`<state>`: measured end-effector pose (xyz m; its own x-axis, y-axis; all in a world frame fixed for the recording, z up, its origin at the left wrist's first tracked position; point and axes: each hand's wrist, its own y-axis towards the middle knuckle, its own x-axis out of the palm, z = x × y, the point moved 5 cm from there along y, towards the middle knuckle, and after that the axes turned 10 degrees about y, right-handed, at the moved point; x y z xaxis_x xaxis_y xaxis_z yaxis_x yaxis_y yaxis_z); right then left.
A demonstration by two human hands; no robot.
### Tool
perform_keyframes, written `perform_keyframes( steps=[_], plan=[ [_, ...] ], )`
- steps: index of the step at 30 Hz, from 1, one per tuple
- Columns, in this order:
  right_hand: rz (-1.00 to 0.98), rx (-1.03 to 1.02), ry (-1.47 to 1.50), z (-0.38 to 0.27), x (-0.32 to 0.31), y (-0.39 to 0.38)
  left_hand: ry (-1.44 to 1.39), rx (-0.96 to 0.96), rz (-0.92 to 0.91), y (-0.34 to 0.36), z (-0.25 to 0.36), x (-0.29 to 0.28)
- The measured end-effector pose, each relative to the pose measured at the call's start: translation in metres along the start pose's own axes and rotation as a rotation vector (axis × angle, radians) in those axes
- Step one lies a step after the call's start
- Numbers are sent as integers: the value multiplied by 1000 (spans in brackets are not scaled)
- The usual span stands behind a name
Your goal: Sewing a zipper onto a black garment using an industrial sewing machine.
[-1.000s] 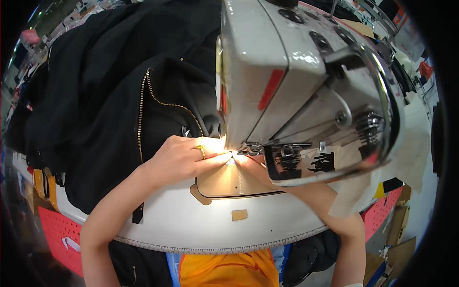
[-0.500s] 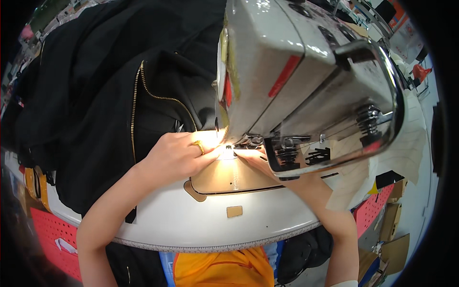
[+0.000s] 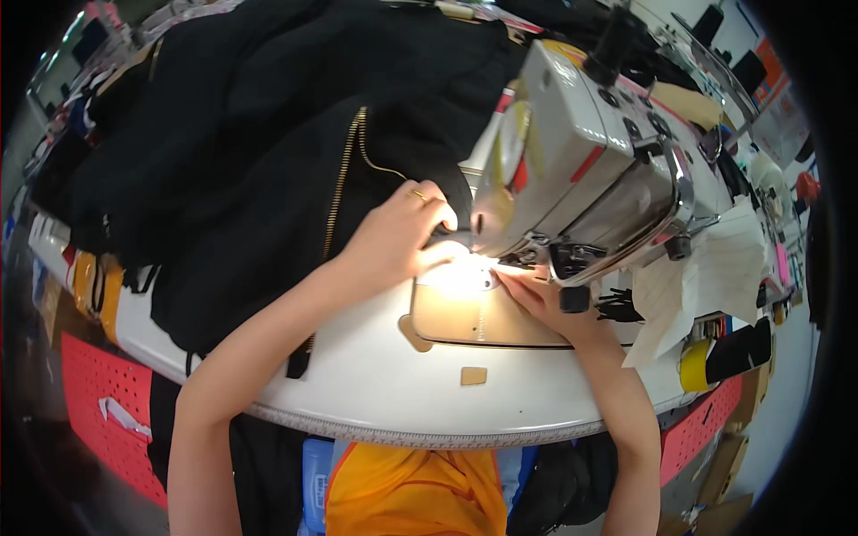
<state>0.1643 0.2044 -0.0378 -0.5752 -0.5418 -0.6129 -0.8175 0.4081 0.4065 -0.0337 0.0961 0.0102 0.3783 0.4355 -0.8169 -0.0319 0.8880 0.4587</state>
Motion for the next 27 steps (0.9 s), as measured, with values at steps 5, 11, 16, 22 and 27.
perform_keyframes(
  steps=[5, 11, 16, 22, 27],
  plan=[
    [-246, -329, -224, -104, 27, 7, -196, 96, -219, -47, 23, -29],
    [-356, -296, 150, -122, 50, 17, -581, -252, -395, -87, 33, -48],
    [-479, 208, 361, -125, 63, 22, 449, 154, 4, -96, 85, -68],
    [-135, 700, 762, -96, 49, -5, 338, 201, 385, -98, 90, -82],
    [-313, -110, -35, -134, 42, 12, 459, 175, 0, -60, 44, -75]
  ],
)
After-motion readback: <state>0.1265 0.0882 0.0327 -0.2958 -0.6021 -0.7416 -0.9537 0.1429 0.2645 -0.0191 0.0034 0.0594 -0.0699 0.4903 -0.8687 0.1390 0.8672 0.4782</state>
